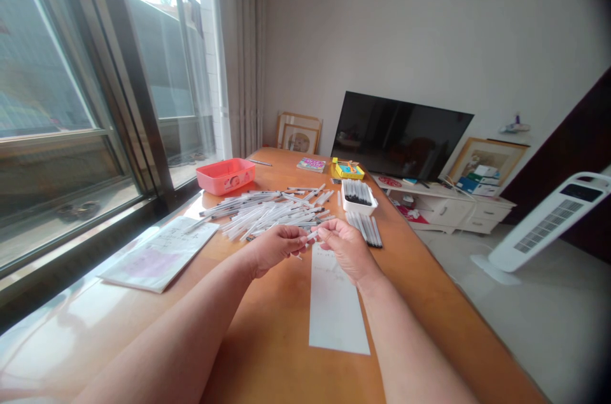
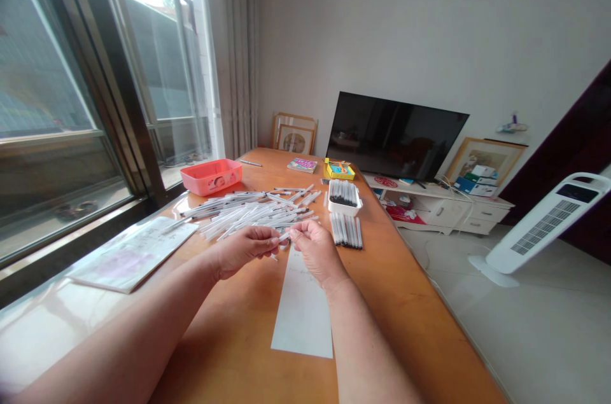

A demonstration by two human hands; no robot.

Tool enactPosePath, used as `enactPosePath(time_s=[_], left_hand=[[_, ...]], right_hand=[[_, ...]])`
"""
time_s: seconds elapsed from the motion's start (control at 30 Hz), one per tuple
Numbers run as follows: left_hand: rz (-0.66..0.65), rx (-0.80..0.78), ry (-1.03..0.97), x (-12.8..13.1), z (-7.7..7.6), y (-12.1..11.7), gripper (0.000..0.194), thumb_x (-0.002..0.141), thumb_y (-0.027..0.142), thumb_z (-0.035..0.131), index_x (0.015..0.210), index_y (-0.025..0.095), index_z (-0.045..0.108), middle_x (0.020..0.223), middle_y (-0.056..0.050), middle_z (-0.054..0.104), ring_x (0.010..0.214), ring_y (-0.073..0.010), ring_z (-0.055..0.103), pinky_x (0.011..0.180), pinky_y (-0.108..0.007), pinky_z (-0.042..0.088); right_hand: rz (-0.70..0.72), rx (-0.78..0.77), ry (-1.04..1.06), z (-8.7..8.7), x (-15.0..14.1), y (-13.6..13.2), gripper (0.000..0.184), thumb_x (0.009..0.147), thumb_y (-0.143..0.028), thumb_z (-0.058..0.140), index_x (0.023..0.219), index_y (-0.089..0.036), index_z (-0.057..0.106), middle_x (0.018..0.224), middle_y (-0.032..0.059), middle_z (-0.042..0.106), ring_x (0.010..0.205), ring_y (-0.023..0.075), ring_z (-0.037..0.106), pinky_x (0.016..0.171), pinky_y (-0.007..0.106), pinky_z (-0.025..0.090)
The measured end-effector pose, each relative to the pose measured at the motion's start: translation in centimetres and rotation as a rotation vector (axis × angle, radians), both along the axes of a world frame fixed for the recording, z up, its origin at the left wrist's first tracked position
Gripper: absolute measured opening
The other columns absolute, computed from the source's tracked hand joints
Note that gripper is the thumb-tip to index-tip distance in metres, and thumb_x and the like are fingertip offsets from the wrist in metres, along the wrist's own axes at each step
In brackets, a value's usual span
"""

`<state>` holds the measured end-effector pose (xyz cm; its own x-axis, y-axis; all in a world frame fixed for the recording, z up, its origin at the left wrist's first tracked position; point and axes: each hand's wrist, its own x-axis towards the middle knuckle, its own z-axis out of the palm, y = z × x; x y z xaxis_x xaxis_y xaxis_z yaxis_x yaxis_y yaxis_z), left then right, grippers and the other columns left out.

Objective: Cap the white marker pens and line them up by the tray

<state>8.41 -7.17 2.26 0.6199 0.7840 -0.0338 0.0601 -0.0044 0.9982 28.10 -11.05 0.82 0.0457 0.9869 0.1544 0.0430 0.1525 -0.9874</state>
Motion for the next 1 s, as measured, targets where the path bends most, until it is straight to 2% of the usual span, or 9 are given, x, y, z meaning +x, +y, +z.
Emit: enactPosePath(time_s=[0.17, 0.37, 0.47, 0.57, 0.73, 0.83, 1.0], left_hand=[[0.024, 0.079, 0.087, 0.1, -0.3, 0.0, 0.038, 0.079, 0.052, 0.076, 0.091, 0.016, 0.076, 0.083, -0.005, 0.065, 0.08, -0.0178, 0.055, 0.081, -0.034, 0.041], [-0.005, 0.154, 0.161, 0.1, -1.2, 0.3, 0.041, 0.083, 0.057, 0.071, 0.096, 0.019, 0.075, 0.083, -0.004, 0.066, 0.08, -0.0188, 0.057, 0.078, -0.033, 0.041], [-0.008, 0.157, 0.17, 0.1, -1.2, 0.3, 0.043, 0.082, 0.059, 0.07, 0.098, 0.019, 0.076, 0.084, -0.004, 0.067, 0.081, -0.0195, 0.058, 0.079, -0.033, 0.042], [-0.007, 0.151, 0.156, 0.0, -1.2, 0.4, 0.044, 0.082, 0.059, 0.071, 0.099, 0.019, 0.076, 0.086, -0.005, 0.068, 0.083, -0.0197, 0.059, 0.081, -0.033, 0.043], [0.002, 0.145, 0.13, -0.1, -0.9, 0.4, 0.043, 0.081, 0.058, 0.072, 0.096, 0.017, 0.076, 0.084, -0.005, 0.068, 0.081, -0.0188, 0.058, 0.08, -0.032, 0.043], [0.015, 0.16, 0.161, 0.0, -0.8, 0.2, 0.044, 0.08, 0.059, 0.072, 0.095, 0.018, 0.076, 0.081, -0.003, 0.067, 0.078, -0.0181, 0.057, 0.076, -0.031, 0.042], [0.037, 0.188, 0.194, 0.0, -0.8, 0.1, 0.044, 0.08, 0.06, 0.071, 0.097, 0.019, 0.075, 0.083, -0.002, 0.067, 0.078, -0.0179, 0.056, 0.074, -0.03, 0.041]], right_hand=[[-0.069, -0.002, -0.186, -0.6, 0.1, 0.3, 0.031, 0.089, -0.052, 0.063, 0.086, -0.021, 0.058, 0.084, 0.0029, 0.071, 0.08, 0.0189, 0.063, 0.067, 0.029, 0.045], [-0.194, 0.107, -0.536, -0.8, 0.2, 0.3, 0.046, 0.095, -0.058, 0.051, 0.065, -0.024, 0.048, 0.058, -0.0028, 0.053, 0.06, 0.0157, 0.048, 0.058, 0.028, 0.035], [-0.192, 0.092, -0.549, -0.7, 0.4, 0.3, 0.054, 0.095, -0.067, 0.045, 0.061, -0.024, 0.047, 0.054, -0.002, 0.05, 0.056, 0.0164, 0.046, 0.056, 0.029, 0.034], [-0.167, 0.044, -0.491, -0.7, 0.6, 0.3, 0.059, 0.097, -0.07, 0.038, 0.063, -0.025, 0.053, 0.055, -0.0003, 0.055, 0.056, 0.0175, 0.051, 0.058, 0.029, 0.035], [-0.13, 0.089, -0.446, -0.6, 0.6, 0.2, 0.042, 0.097, -0.06, 0.047, 0.078, -0.025, 0.057, 0.07, -0.001, 0.066, 0.061, 0.0165, 0.055, 0.06, 0.027, 0.037], [-0.143, 0.122, -0.517, -0.7, 0.6, 0.1, 0.041, 0.096, -0.057, 0.05, 0.072, -0.024, 0.053, 0.064, -0.0019, 0.06, 0.06, 0.0162, 0.05, 0.058, 0.027, 0.034], [-0.173, 0.082, -0.553, -0.9, 0.7, 0.3, 0.052, 0.096, -0.066, 0.046, 0.064, -0.024, 0.047, 0.057, -0.0027, 0.05, 0.056, 0.016, 0.044, 0.056, 0.028, 0.03]])
